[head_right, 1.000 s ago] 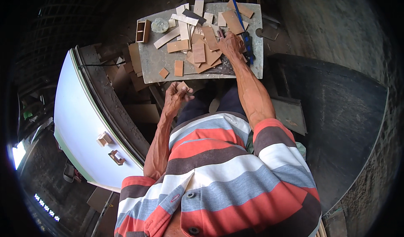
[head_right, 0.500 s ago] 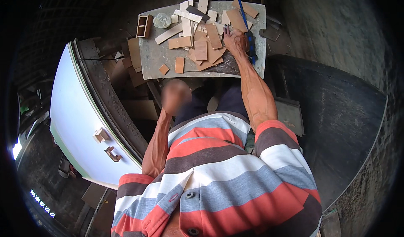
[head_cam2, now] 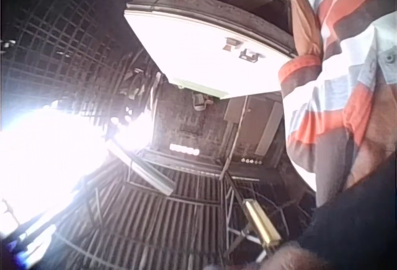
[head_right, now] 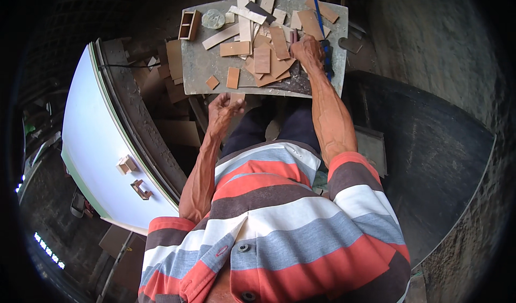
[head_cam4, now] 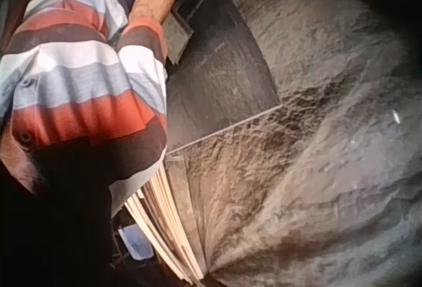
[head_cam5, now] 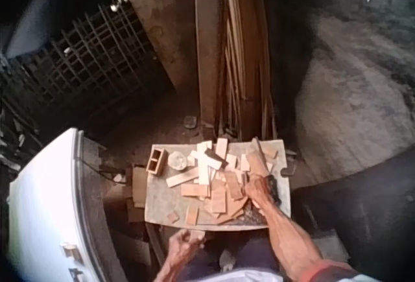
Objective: The person carves a small rectangular block of wood using a knife. They hold the wood in their left hand and use the knife in their right hand to scrape and shape the surface, occasionally adjusting their grip.
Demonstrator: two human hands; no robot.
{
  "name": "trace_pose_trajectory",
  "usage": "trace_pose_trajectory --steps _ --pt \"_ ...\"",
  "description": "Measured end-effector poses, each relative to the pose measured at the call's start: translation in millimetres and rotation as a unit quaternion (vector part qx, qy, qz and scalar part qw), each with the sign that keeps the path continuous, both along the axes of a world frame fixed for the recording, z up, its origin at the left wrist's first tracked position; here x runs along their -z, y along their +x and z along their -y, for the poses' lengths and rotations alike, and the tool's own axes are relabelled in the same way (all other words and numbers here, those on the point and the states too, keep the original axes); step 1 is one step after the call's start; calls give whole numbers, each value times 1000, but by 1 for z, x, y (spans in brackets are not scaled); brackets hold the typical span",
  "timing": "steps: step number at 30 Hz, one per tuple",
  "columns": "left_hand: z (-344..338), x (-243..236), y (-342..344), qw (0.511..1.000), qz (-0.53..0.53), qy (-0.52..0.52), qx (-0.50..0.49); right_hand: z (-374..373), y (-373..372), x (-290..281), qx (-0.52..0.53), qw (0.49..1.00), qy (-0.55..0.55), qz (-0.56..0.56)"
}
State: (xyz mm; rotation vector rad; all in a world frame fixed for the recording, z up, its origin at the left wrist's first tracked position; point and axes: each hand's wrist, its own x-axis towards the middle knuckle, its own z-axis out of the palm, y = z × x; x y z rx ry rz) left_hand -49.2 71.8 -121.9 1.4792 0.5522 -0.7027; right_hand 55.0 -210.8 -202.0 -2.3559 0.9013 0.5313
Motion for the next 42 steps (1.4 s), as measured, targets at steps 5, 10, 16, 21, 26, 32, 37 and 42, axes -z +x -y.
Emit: trace_pose_trajectory --steps 5,10,16,21,26,32,37,42 --pt "6 -8 7 998 -38 -22 -33 2 -2 1 -32 999 21 0" --pt "9 -2 4 996 -30 -49 -65 15 0 29 -57 997 56 1" --pt "4 5 1 998 -27 -18 -50 8 -1 19 -45 998 17 -26" --pt "1 9 -1 998 -21 -23 -50 4 -5 9 -26 999 26 -10" --pt "0 9 -1 999 -25 -10 -46 14 -8 24 -40 998 48 7" --pt "-1 18 -4 998 -39 -12 -55 11 -3 22 -35 999 30 -8" --pt "-4 17 -4 998 -41 -12 -46 8 -3 9 -34 999 27 -26" --pt "-3 20 -5 998 -38 -11 -49 9 -3 -18 -26 999 -26 2"
